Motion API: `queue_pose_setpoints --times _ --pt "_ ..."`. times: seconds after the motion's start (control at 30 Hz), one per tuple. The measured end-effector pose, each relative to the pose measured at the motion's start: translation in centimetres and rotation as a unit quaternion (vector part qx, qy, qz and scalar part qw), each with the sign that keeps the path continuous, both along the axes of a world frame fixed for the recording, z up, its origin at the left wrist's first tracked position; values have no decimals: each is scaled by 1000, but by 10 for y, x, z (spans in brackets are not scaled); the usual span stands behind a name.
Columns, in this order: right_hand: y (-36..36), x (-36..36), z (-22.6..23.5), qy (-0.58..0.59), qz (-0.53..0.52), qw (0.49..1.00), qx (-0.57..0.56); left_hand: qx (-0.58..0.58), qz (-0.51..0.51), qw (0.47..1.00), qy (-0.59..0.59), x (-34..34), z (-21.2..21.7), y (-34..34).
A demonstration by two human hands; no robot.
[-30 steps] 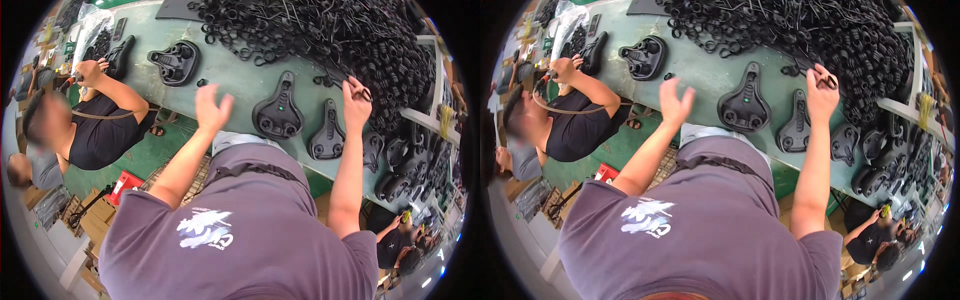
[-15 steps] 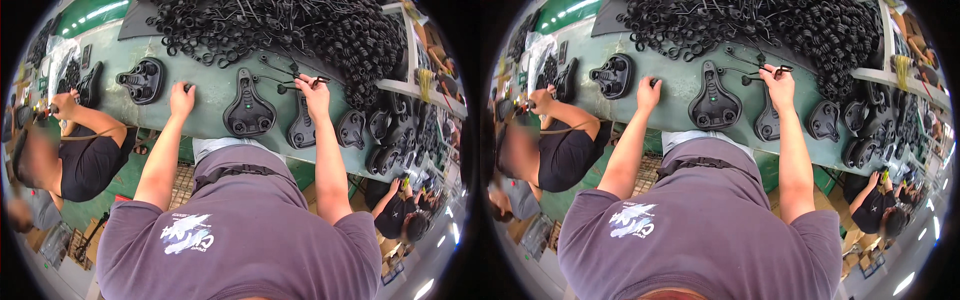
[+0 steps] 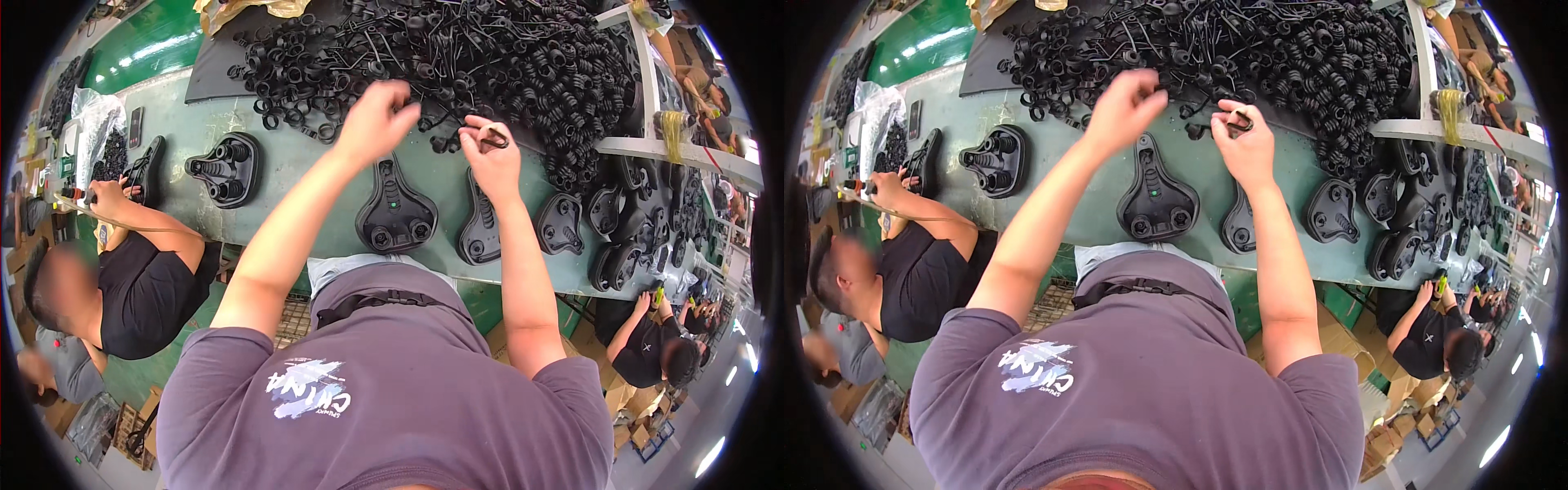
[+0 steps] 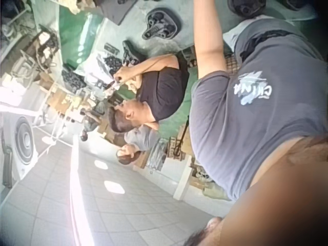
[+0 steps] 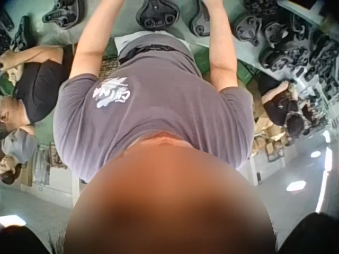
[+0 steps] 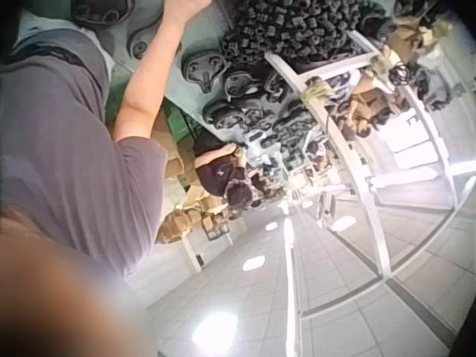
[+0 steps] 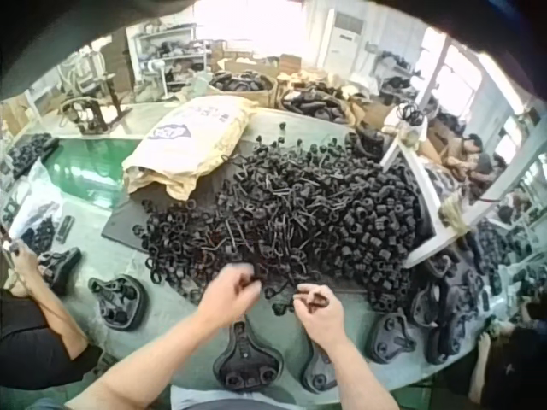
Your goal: Assembling bicycle seats by attaching mounting components.
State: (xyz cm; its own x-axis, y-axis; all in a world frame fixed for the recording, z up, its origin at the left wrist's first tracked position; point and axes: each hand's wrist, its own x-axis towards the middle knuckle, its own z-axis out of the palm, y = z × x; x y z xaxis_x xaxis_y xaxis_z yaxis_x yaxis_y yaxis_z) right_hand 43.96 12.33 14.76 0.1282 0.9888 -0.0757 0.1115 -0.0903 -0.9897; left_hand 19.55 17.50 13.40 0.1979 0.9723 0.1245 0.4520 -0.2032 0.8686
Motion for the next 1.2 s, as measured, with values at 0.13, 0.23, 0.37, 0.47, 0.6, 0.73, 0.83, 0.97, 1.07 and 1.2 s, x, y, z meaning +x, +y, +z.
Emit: queue_pose_setpoints --times 0.13,0.23,0.37,0.47,0.6,0.73,0.83,0.97,1.07,1.2 --pt "-7 2 -58 -159 32 986 30 -68 -138 981 121 -33 -3 -128" --pt "-8 -1 -77 -315 108 935 -119 -89 -178 967 160 -49 -15 -182" --pt "-16 0 -81 -258 51 962 -68 -103 -212 954 183 -46 -45 -210" --pt "-19 13 -28 -331 -35 943 -23 -91 -207 955 191 -43 -62 -218" --pt "-33 67 -3 -402 -68 904 -126 -63 -195 961 184 -42 -62 -218" --pt "-85 91 -36 -510 39 813 -277 -67 -221 949 214 -42 -63 -213" --pt "-136 80 -60 -497 27 827 -261 -45 -212 947 238 -47 -61 -209" --pt "-177 83 -90 -590 18 800 -102 -57 -207 945 247 -63 -53 -198" --pt "-173 91 -87 -562 42 816 -127 -89 -220 944 229 -64 -38 -193" --pt "-136 36 -10 -469 74 862 -175 -77 -214 957 181 -73 -43 -199"
